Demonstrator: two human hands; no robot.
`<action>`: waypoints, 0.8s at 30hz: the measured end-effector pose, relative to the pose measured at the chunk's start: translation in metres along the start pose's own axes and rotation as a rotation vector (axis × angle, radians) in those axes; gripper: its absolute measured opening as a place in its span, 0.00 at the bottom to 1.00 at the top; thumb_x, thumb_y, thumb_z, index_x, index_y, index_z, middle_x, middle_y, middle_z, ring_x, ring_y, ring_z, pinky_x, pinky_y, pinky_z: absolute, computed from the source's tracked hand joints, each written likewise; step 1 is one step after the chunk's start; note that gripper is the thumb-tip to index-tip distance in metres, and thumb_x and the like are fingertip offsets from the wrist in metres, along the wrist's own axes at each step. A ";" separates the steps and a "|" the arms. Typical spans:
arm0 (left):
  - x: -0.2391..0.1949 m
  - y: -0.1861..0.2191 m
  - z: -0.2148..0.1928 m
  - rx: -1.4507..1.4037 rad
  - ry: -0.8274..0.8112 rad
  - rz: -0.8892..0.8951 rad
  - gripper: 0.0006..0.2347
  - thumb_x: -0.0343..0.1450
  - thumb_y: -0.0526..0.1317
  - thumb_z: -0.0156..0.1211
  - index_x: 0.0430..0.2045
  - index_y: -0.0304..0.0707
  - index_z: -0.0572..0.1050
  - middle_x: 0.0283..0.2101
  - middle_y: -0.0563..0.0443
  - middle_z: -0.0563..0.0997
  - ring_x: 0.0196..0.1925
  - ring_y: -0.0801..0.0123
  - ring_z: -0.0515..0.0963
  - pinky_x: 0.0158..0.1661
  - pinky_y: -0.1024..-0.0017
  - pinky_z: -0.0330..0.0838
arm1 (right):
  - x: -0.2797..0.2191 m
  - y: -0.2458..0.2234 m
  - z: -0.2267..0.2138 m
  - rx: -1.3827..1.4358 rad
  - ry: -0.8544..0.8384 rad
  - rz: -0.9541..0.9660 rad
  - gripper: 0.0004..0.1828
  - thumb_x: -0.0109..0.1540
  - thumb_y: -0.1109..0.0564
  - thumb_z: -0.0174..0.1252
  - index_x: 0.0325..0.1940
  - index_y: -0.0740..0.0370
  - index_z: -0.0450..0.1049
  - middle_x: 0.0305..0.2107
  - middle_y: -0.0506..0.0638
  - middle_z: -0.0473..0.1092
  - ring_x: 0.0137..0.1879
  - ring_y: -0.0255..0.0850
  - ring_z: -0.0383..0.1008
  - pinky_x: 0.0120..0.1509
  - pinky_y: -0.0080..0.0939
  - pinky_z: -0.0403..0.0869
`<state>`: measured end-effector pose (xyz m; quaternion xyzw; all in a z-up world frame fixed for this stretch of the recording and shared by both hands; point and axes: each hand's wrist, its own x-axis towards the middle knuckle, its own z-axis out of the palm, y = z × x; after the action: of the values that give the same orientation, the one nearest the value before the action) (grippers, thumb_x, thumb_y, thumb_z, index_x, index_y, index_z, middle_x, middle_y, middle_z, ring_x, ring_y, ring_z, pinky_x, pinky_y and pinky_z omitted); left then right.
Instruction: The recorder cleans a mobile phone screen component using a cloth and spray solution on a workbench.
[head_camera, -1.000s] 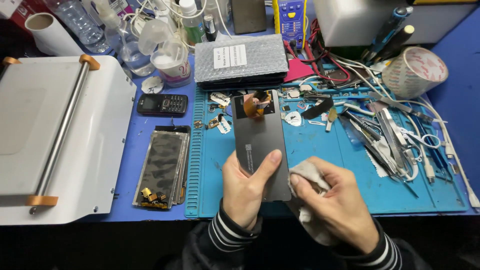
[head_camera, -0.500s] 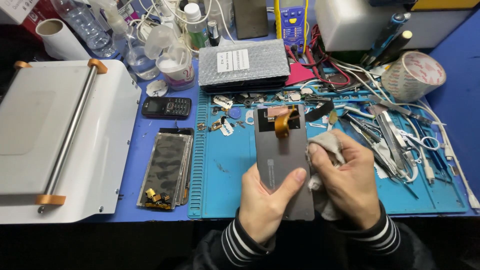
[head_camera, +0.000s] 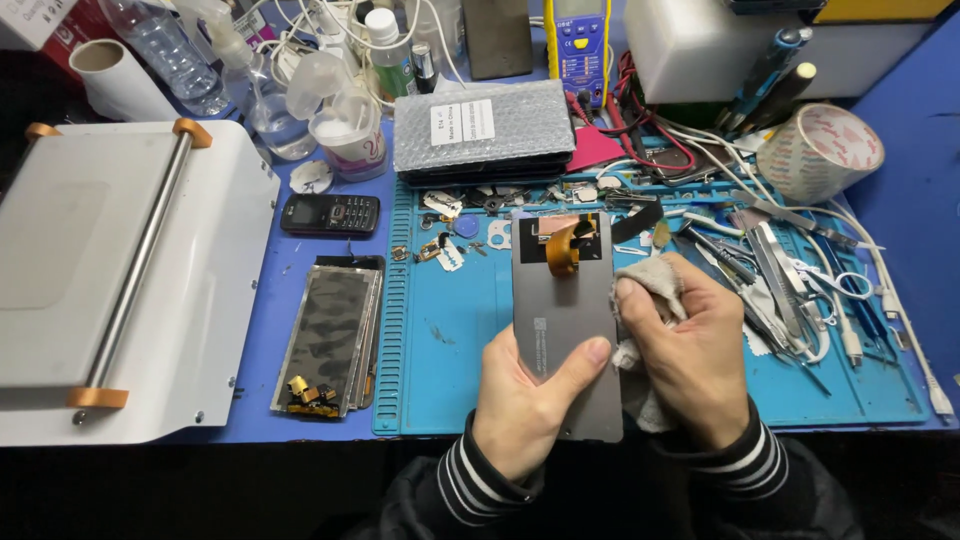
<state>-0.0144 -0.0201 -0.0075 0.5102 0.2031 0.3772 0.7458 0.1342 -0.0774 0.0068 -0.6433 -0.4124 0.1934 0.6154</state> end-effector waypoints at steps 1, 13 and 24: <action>-0.002 -0.001 0.000 -0.002 -0.013 0.008 0.08 0.70 0.31 0.64 0.39 0.25 0.75 0.34 0.46 0.82 0.31 0.73 0.79 0.34 0.78 0.76 | 0.004 0.001 0.001 -0.040 0.015 -0.038 0.02 0.65 0.64 0.57 0.40 0.66 0.74 0.26 0.44 0.68 0.29 0.29 0.61 0.34 0.27 0.63; -0.003 -0.001 0.000 0.014 0.009 0.035 0.08 0.69 0.30 0.64 0.38 0.25 0.75 0.34 0.47 0.82 0.30 0.74 0.78 0.33 0.79 0.76 | -0.009 -0.003 0.000 -0.049 0.018 -0.015 0.02 0.64 0.64 0.58 0.39 0.66 0.74 0.24 0.45 0.69 0.26 0.29 0.61 0.29 0.27 0.63; -0.010 -0.002 0.005 0.030 -0.043 -0.031 0.08 0.69 0.31 0.64 0.39 0.26 0.74 0.34 0.49 0.81 0.31 0.76 0.77 0.35 0.80 0.74 | 0.001 -0.004 -0.001 -0.073 0.119 -0.087 0.03 0.67 0.65 0.56 0.39 0.65 0.70 0.28 0.42 0.65 0.31 0.28 0.57 0.37 0.26 0.61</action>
<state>-0.0168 -0.0312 -0.0082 0.5260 0.2007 0.3513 0.7481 0.1344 -0.0775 0.0114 -0.6573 -0.4095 0.1128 0.6225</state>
